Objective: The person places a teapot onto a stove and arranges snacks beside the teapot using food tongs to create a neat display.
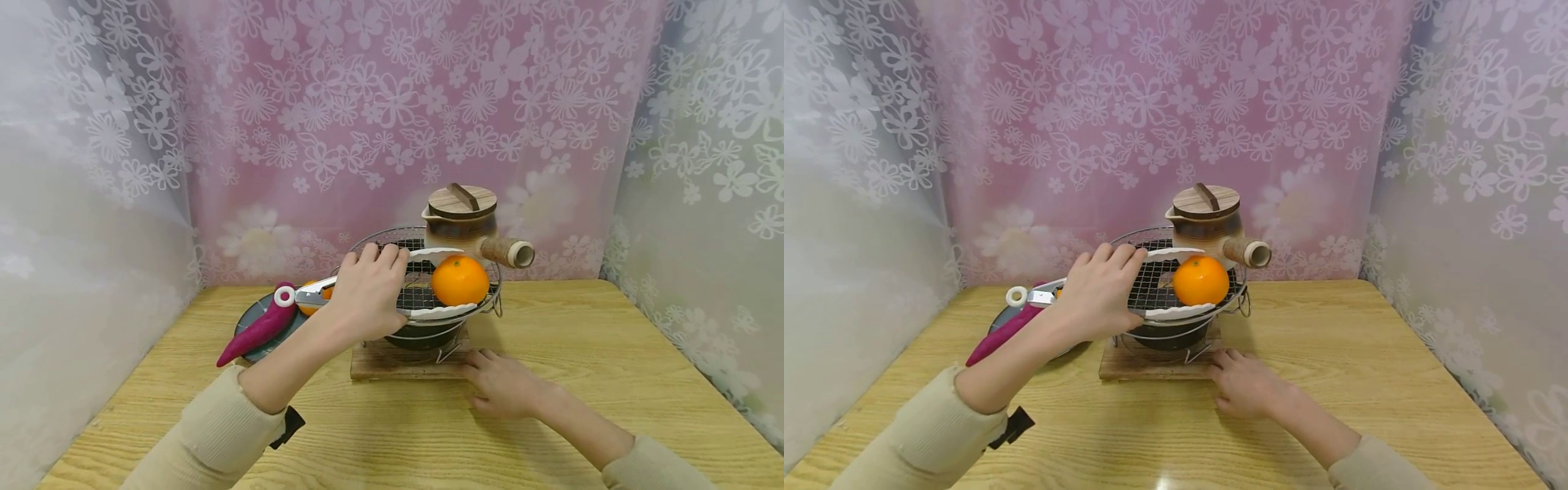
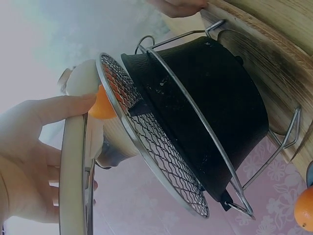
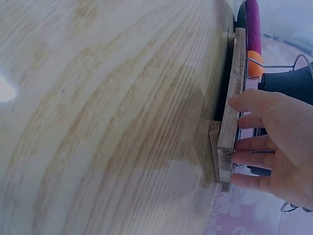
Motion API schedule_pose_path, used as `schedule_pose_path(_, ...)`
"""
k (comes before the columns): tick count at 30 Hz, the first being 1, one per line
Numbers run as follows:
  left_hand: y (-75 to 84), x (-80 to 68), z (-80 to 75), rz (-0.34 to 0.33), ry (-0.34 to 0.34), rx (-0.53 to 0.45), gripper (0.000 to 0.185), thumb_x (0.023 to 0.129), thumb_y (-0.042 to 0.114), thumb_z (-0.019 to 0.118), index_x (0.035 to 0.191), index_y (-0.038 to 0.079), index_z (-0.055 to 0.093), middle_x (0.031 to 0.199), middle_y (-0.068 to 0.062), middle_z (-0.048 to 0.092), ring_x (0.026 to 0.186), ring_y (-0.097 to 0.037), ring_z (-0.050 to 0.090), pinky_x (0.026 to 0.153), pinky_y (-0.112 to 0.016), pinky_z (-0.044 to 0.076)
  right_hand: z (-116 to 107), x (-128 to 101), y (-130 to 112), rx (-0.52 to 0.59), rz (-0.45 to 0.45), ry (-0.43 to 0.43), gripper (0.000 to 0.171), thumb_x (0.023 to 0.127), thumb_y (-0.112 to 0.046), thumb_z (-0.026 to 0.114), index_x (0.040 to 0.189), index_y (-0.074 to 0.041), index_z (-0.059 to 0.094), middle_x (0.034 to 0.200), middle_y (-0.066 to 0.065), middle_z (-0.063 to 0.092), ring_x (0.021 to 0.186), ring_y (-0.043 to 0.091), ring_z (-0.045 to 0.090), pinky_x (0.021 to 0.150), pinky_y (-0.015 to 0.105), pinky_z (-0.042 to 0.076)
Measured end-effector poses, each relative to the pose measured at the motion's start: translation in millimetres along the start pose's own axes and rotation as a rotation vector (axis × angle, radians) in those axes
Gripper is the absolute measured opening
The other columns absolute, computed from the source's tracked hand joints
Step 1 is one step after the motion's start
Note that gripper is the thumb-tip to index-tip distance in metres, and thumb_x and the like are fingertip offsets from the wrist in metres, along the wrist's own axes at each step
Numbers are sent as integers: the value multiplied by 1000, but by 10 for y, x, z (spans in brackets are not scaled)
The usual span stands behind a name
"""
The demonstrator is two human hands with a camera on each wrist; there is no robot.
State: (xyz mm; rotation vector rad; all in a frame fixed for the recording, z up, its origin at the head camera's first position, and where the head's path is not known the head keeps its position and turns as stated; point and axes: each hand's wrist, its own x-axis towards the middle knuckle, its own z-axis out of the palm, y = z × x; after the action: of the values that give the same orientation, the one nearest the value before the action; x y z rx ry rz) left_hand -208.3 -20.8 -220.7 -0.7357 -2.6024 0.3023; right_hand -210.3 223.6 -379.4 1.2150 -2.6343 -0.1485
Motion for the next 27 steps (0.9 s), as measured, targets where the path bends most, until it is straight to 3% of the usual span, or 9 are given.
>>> schedule_pose_path(13,-7,29,-29,-7,-74,-13,87,71,50,70,140,8,38,129,-5,46,106,-25,42,77,-35,37,1,9,-16,-20,-1,6,36,79,-28,68,107,-6,61,101,9,55,93,28,56,78,41,48)
schedule_pose_path(27,-40,19,-52,-7,-101,-69,89,70,52,71,140,7,38,132,-6,45,111,-27,42,83,-39,38,-26,20,-22,-22,-6,2,37,79,-28,68,107,-5,61,102,10,55,92,28,55,76,42,48)
